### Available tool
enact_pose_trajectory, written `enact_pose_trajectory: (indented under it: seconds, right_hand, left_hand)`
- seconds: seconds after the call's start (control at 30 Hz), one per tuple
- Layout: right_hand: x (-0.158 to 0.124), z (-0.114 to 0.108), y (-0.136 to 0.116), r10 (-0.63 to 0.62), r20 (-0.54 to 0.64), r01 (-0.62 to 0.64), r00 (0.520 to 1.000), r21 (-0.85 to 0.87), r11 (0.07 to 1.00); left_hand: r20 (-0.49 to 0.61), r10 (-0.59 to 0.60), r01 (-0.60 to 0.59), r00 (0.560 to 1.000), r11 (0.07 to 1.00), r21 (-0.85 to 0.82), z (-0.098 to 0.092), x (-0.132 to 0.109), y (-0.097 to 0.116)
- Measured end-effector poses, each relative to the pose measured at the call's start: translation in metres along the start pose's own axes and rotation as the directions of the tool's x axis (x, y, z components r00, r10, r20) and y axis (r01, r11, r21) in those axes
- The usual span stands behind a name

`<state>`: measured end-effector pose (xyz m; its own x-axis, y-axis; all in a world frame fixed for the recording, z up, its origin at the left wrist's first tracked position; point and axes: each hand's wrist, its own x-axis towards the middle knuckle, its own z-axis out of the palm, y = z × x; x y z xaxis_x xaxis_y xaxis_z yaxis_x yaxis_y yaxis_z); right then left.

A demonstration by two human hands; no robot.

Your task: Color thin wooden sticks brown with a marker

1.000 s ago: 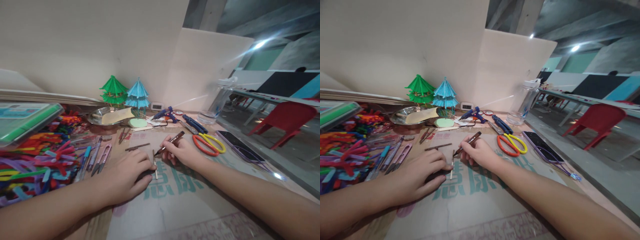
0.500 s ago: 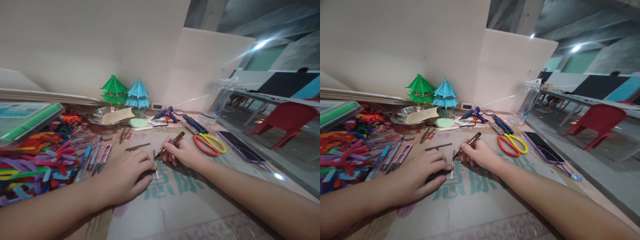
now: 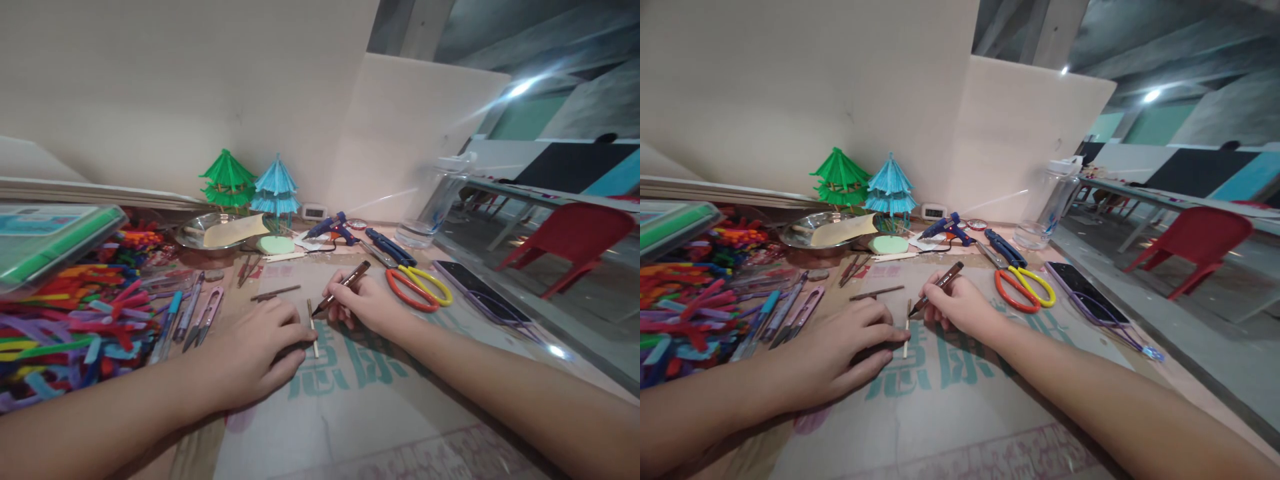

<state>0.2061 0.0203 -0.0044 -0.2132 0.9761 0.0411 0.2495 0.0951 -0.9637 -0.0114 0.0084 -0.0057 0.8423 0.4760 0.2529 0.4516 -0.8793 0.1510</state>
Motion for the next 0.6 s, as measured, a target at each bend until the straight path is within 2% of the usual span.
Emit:
enact_pose_trajectory:
  seconds: [0.27,0.6]
  right_hand:
    - [-0.0029,-0.0011,-0.0012,0.029,0.092,-0.029,0.995,-0.01,1.0]
    - [-0.0024,-0.0007,-0.0012,0.019,0.057,-0.019,0.998,0.003,1.0]
  left_hand:
    - [-0.032,0.011,-0.012,0.999,1.0,-0.023,-0.0005,0.0003,-0.0001]
    - [-0.049,0.08,-0.08,0.996,0.997,0.002,0.0009,-0.002,0.0008]
